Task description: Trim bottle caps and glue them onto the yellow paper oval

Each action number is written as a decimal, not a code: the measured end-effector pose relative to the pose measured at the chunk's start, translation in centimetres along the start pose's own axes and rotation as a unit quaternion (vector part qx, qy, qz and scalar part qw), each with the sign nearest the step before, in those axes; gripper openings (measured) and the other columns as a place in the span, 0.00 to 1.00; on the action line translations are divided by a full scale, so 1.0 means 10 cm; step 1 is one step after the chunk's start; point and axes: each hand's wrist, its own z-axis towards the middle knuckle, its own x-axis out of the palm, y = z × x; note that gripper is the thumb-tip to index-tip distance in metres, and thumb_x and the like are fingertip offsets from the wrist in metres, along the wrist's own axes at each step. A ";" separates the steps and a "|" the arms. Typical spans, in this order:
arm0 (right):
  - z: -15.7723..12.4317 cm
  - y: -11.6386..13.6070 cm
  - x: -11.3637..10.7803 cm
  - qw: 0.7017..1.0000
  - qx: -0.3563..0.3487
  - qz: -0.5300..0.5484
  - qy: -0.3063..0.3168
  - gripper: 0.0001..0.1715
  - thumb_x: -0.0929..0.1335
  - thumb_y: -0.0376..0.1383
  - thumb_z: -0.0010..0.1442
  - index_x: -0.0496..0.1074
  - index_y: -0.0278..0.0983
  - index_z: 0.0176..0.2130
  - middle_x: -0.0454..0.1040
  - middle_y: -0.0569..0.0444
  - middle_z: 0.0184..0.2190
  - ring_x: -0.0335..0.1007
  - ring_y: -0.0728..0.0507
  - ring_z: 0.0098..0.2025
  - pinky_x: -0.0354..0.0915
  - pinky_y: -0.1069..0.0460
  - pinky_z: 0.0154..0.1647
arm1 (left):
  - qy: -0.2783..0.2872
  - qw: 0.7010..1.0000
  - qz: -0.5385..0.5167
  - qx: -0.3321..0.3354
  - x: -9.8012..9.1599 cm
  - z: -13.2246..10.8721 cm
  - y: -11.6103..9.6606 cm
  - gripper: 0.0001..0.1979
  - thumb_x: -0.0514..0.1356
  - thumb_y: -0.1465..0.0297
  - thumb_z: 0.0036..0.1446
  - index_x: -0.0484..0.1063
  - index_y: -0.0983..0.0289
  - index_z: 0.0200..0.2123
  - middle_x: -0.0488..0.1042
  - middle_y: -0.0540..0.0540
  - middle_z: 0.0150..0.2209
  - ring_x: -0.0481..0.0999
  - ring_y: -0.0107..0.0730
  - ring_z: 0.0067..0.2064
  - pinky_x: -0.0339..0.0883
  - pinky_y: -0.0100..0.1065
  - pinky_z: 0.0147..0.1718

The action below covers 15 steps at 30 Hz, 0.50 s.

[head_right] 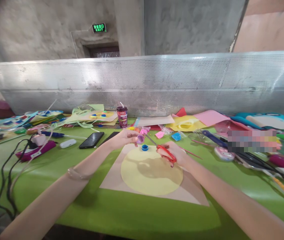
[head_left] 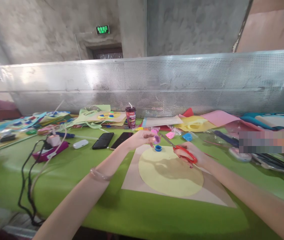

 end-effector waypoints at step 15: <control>-0.07 0.10 -0.02 0.866 -0.096 -0.455 -0.182 0.13 0.62 0.40 0.59 0.66 0.36 0.27 0.64 0.59 0.20 0.59 0.50 0.22 0.54 0.53 0.24 | -0.123 0.988 -0.093 0.032 0.05 0.03 -0.02 0.16 0.67 0.66 0.42 0.74 0.67 0.36 0.75 0.57 0.37 0.72 0.30 0.37 0.66 0.31 0.36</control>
